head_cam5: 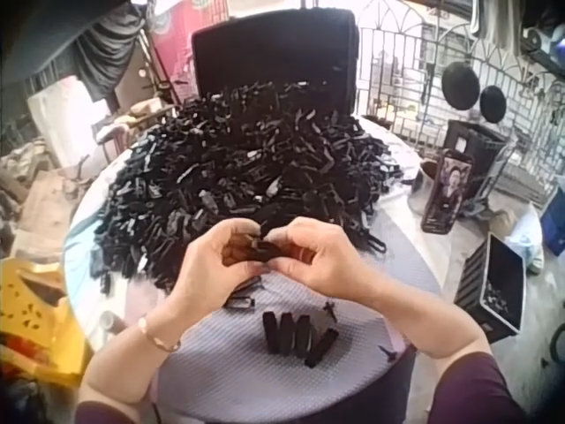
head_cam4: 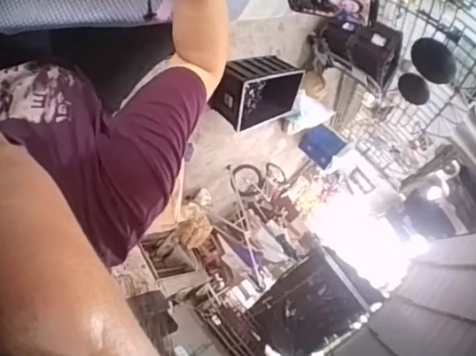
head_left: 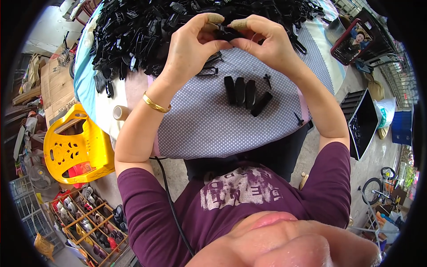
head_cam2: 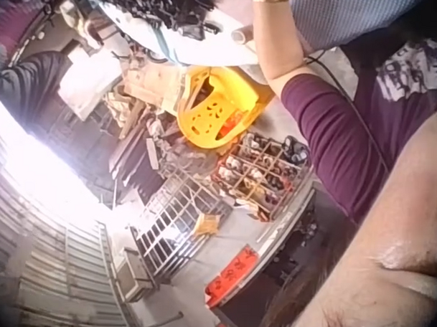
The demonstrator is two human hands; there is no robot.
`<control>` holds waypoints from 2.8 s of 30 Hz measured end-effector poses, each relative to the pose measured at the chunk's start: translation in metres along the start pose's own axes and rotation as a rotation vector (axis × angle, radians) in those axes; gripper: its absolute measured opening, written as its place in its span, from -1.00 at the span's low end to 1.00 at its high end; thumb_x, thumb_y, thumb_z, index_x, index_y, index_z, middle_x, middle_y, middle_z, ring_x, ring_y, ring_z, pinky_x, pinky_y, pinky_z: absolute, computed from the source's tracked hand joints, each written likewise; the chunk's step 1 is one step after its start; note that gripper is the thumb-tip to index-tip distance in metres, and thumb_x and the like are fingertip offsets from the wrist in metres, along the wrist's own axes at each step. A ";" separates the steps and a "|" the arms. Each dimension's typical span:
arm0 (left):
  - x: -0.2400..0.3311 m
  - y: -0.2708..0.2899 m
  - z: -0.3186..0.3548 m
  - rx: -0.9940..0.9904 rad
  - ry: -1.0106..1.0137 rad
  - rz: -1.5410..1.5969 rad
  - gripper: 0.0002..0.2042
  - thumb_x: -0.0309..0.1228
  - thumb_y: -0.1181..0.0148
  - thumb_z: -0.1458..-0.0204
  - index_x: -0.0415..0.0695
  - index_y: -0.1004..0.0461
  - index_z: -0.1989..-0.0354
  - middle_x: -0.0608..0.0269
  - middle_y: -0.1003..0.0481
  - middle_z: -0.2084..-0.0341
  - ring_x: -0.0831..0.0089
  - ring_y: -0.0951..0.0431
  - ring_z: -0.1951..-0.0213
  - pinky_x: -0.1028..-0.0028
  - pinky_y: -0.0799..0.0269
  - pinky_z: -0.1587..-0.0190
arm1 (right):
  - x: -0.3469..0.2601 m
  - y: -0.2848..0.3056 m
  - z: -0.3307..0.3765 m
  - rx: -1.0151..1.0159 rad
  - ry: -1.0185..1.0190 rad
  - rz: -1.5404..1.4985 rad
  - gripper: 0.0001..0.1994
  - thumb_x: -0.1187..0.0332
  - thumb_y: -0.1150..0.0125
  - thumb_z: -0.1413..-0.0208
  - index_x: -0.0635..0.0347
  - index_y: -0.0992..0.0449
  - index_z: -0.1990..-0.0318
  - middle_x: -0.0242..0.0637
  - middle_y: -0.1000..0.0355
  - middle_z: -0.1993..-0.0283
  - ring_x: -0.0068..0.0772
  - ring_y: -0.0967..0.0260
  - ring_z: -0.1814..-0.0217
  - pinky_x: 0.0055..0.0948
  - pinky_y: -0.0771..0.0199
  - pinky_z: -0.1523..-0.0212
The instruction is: Assembling small black plastic components by hand from a pile on a table.
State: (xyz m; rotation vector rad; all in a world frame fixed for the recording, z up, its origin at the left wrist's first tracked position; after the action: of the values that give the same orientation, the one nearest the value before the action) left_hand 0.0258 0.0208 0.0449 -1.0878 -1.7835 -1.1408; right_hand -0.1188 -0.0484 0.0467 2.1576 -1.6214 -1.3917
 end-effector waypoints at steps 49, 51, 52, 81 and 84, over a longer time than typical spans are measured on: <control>-0.003 -0.009 0.009 0.103 0.104 0.386 -0.73 -0.52 -0.13 -0.04 -0.28 -0.44 0.06 0.18 -0.52 0.23 0.52 -0.51 0.20 0.58 -0.42 0.07 | -0.010 -0.011 0.008 0.206 -0.034 0.136 -0.61 0.21 -0.41 0.18 0.25 -0.50 0.23 -0.30 -0.40 0.41 -0.45 -0.37 0.46 -0.54 -0.42 0.44; -0.004 -0.008 0.005 0.003 0.060 0.485 -0.75 -0.51 -0.13 -0.04 -0.28 -0.46 0.08 0.17 -0.53 0.24 0.49 -0.52 0.20 0.57 -0.41 0.05 | 0.004 -0.014 0.008 0.167 -0.079 0.007 -0.60 0.11 -0.35 0.11 0.25 -0.51 0.24 -0.31 -0.41 0.46 -0.48 -0.36 0.50 -0.51 -0.38 0.48; -0.004 -0.005 0.005 0.004 0.060 0.484 -0.75 -0.51 -0.13 -0.04 -0.28 -0.46 0.08 0.17 -0.53 0.24 0.49 -0.52 0.20 0.57 -0.41 0.05 | 0.001 -0.011 0.007 0.166 -0.078 0.005 -0.60 0.11 -0.35 0.11 0.25 -0.51 0.24 -0.31 -0.41 0.46 -0.48 -0.36 0.50 -0.51 -0.38 0.48; -0.004 -0.043 -0.029 -0.181 -0.591 -1.090 -0.81 -0.48 -0.13 0.12 -0.12 -0.50 0.28 0.27 -0.42 0.33 0.32 -0.37 0.20 0.41 -0.36 0.15 | 0.039 0.012 -0.006 -0.119 0.116 0.660 -0.74 0.51 -0.06 0.09 0.22 -0.46 0.17 -0.20 -0.36 0.24 -0.16 -0.35 0.23 -0.36 -0.41 0.20; 0.000 -0.042 -0.030 -0.157 -0.545 -1.119 -0.75 -0.48 -0.22 0.18 -0.14 -0.50 0.24 0.28 -0.42 0.22 0.33 -0.37 0.16 0.44 -0.36 0.08 | 0.026 0.029 -0.007 0.069 0.155 0.479 -0.75 0.54 -0.13 0.16 0.20 -0.48 0.23 -0.19 -0.35 0.35 -0.19 -0.37 0.33 -0.37 -0.41 0.32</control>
State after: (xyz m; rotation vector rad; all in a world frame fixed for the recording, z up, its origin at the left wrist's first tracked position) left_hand -0.0082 -0.0174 0.0417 -0.4154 -2.9301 -1.7211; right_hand -0.1342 -0.0852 0.0519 1.6920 -1.9708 -1.0135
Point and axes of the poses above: each hand's wrist, its own z-axis away from the middle knuckle, its own y-axis out of the back of the hand, x = y × z, the point moved 5 cm from there along -z, towards the middle knuckle
